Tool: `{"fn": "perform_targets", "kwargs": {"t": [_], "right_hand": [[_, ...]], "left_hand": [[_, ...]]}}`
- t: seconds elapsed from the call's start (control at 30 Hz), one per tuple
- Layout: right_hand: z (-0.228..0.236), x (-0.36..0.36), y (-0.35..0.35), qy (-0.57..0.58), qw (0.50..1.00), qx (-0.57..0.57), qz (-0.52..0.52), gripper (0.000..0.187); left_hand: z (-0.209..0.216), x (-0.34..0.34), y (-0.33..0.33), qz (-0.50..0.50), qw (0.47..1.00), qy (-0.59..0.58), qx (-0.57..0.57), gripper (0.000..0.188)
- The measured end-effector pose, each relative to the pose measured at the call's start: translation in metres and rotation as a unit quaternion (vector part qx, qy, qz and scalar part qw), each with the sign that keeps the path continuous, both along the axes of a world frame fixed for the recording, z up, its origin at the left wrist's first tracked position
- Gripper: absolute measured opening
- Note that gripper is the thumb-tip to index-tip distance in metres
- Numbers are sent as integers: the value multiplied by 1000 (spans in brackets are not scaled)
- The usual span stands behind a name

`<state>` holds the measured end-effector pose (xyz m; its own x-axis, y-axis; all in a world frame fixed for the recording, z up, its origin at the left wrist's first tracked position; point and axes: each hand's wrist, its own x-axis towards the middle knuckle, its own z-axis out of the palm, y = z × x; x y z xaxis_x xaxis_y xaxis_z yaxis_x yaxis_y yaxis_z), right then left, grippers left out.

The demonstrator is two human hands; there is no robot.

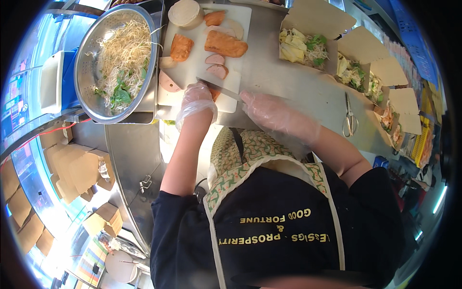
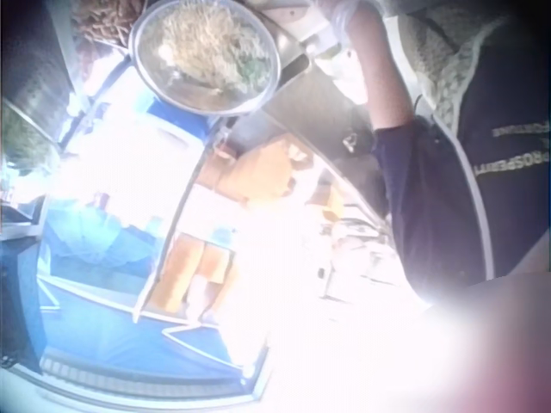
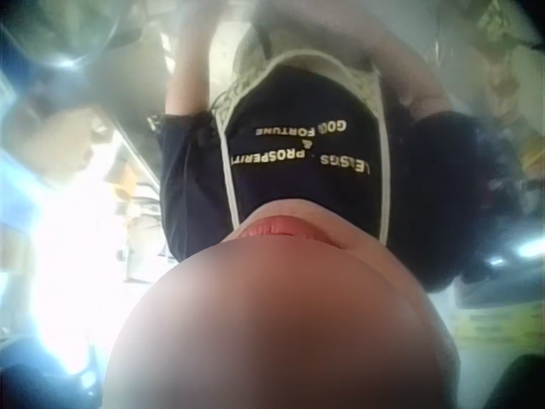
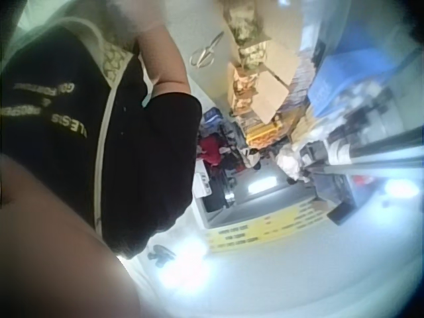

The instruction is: The person assembles food boxes by placing bean sprouts, greens, and sliced fried items into cardboard containers. They use scissors to cut the fried items and arrange them with other ingredients before closing the boxes.

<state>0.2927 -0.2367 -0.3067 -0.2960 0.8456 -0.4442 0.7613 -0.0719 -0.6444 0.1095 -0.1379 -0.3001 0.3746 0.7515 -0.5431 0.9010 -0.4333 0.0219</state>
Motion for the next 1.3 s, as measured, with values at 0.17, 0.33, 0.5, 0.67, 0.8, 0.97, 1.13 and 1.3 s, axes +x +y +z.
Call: {"fn": "perform_targets", "kwargs": {"t": [0.17,0.33,0.5,0.67,0.8,0.97,1.13,1.3], "right_hand": [[-30,-41,30,24,991,-108,-77,26],[-28,-35,29,4,995,76,-61,33],[-14,-2,30,-122,987,88,-53,30],[17,17,-7,-36,989,108,-96,24],[-1,5,-21,3,994,105,-11,22],[-37,2,-7,-49,998,42,-20,23],[-21,20,-6,4,962,271,-3,19],[-1,17,-1,77,978,144,-132,20]], "left_hand": [[-6,-5,-5,55,997,-57,5,35],[-8,-8,-2,162,984,-67,-25,48],[-12,10,18,159,974,-160,33,56],[-5,-24,24,240,936,-196,169,59],[-18,-47,47,213,969,-61,110,44],[-33,-32,76,174,977,33,119,39],[-23,-46,47,305,928,-212,30,47],[-49,-44,7,-23,828,-407,385,55]]}}
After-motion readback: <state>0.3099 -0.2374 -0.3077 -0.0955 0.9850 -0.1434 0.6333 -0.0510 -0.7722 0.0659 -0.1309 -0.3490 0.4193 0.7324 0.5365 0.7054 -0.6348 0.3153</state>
